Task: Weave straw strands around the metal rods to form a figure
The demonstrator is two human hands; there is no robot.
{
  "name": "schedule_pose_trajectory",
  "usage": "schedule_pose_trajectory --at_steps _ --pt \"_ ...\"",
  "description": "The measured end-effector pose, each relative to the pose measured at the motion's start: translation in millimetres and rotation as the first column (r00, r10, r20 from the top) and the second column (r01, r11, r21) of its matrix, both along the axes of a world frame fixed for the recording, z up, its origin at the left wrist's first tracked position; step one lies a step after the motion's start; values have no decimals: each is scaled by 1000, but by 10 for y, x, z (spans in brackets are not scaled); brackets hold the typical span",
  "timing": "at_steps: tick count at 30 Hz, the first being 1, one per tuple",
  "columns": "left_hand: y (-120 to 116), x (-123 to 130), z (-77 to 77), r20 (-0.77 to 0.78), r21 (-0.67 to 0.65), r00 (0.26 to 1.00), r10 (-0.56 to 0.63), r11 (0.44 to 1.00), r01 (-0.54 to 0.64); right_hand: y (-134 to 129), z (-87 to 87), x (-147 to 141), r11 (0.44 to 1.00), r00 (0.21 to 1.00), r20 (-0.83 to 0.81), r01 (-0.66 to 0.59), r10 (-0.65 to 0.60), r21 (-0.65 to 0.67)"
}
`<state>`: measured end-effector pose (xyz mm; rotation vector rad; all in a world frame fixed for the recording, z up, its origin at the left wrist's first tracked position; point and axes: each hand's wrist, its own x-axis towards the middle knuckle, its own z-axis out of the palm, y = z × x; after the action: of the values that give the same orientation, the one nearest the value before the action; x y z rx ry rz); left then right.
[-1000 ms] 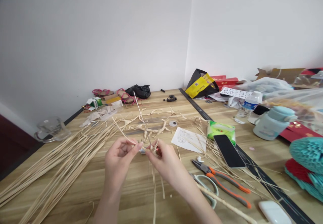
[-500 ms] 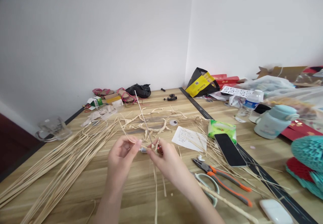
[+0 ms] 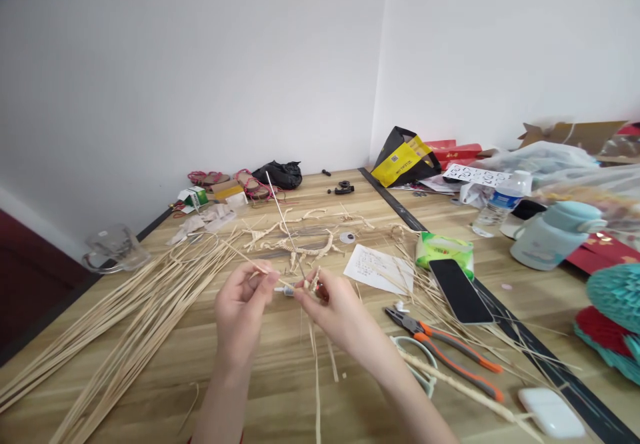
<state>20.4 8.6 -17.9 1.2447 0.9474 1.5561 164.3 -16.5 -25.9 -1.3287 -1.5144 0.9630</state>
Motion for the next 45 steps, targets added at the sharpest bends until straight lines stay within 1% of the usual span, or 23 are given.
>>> schedule_pose_trajectory --at_steps 7,15,21,27,34,36,41,45 --pt "50 0 -62 84 46 995 51 997 -55 0 -25 -6 1000 1000 -4 -8 8 -19" --pt "25 8 -30 82 29 995 58 998 -60 17 -57 -8 1000 1000 -2 -3 3 -18" --pt "31 7 -34 83 6 995 54 998 -54 18 -66 -7 1000 1000 -5 2 -2 -3" --pt "23 -10 -19 37 -23 998 51 998 -50 19 -76 -17 1000 1000 19 3 -3 -7" --pt "44 -35 8 -81 17 988 134 991 -133 11 -70 -23 1000 1000 25 -3 3 -10" --pt "48 -35 7 -88 24 987 138 990 -137 10 -78 -25 1000 1000 30 -7 7 -12" --pt "47 -31 -4 -73 21 992 107 994 -105 22 -106 -38 1000 999 42 -14 14 -4" --pt "47 -37 -7 -89 23 990 111 994 -110 32 -113 -31 1000 998 64 -7 6 10"
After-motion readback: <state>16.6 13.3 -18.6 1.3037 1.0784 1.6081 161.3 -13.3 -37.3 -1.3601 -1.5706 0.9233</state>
